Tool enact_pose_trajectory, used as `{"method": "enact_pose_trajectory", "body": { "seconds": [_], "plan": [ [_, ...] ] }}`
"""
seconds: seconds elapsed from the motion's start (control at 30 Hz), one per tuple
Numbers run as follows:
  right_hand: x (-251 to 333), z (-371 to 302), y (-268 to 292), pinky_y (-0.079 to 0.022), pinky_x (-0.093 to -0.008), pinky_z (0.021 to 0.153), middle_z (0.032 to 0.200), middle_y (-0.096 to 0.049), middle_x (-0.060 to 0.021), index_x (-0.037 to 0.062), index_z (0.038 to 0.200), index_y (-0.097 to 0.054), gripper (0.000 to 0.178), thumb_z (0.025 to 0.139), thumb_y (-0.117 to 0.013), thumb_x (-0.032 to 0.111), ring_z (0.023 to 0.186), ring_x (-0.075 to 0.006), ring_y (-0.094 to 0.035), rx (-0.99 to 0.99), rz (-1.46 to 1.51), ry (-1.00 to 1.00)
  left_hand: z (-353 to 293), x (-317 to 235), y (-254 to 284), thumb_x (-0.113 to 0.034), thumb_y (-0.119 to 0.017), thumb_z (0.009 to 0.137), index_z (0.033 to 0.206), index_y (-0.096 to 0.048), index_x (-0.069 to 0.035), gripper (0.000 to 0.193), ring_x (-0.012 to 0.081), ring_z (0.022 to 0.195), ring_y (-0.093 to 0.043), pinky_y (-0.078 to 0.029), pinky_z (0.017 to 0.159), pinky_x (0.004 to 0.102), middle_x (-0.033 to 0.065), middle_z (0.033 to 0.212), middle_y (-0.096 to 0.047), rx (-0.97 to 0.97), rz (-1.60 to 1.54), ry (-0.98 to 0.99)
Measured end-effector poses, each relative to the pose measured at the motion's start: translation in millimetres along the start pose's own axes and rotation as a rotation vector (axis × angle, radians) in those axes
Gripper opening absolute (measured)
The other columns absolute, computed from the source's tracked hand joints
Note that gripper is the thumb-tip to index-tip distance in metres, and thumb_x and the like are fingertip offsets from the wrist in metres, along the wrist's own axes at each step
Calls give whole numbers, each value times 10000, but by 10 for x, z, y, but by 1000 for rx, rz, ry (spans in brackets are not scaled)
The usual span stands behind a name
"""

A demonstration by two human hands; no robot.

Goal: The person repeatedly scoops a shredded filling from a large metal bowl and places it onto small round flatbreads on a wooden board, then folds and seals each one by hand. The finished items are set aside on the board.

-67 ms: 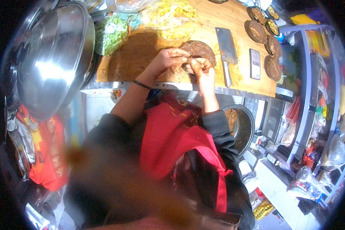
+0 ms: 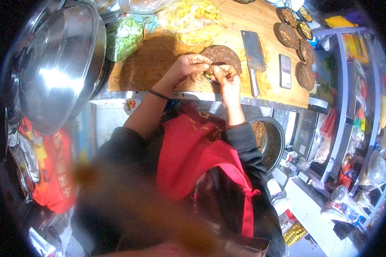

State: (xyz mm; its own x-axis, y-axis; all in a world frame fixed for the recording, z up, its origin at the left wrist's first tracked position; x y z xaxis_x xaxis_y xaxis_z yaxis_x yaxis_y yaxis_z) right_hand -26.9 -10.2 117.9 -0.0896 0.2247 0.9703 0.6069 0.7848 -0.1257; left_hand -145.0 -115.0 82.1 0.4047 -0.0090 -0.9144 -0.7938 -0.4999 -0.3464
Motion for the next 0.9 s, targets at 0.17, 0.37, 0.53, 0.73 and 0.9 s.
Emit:
{"method": "enact_pose_trajectory", "body": {
  "seconds": [0.17,0.37,0.53,0.73,0.9],
  "plan": [
    [-72,21,4,-470,-219,607,772,-608,-41,25,897,-557,99,853,-607,98,671,-96,-576,-56,102,63,-26,-13,-76,-126,-644,807,965,-629,12,210,94,770,-583,-477,683,220,54,859,-648,111,-88,-175],
    [-97,-1,9,-472,-224,563,833,-611,-57,45,928,-546,120,853,-611,114,627,-118,-580,-121,20,79,26,-21,-23,-141,-670,786,971,-617,-12,232,69,708,-545,-443,624,200,36,819,-630,-29,-184,136],
    [-111,-18,64,-469,-217,592,841,-611,-53,46,934,-542,133,852,-616,121,706,-114,-587,-105,-126,100,52,142,-88,-119,-686,762,951,-605,-30,225,31,671,-482,-383,554,191,8,800,-592,5,-148,2],
    [-187,-32,100,-468,-223,693,873,-604,-53,37,933,-539,119,844,-609,69,776,-106,-566,-107,11,241,101,268,-93,-115,-696,750,961,-594,-20,253,56,675,-488,-382,573,175,6,854,-593,72,-216,-112],
    [-175,-61,128,-468,-230,713,880,-602,-47,33,949,-538,116,844,-588,30,777,-107,-562,-90,68,269,52,232,-180,-190,-695,763,1037,-599,-32,331,70,709,-528,-414,604,180,7,852,-608,159,-167,19]
  ]
}}
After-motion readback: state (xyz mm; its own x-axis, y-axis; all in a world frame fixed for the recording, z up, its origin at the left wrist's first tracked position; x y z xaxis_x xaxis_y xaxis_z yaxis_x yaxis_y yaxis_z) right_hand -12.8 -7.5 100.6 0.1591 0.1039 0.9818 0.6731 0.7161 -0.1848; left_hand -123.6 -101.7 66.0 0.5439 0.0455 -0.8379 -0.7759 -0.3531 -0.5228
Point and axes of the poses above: each hand's wrist, its own z-axis towards the middle knuckle, its own y-axis out of the back of the hand, x = y × z, the point moved 2 cm from there along z, towards the middle knuckle
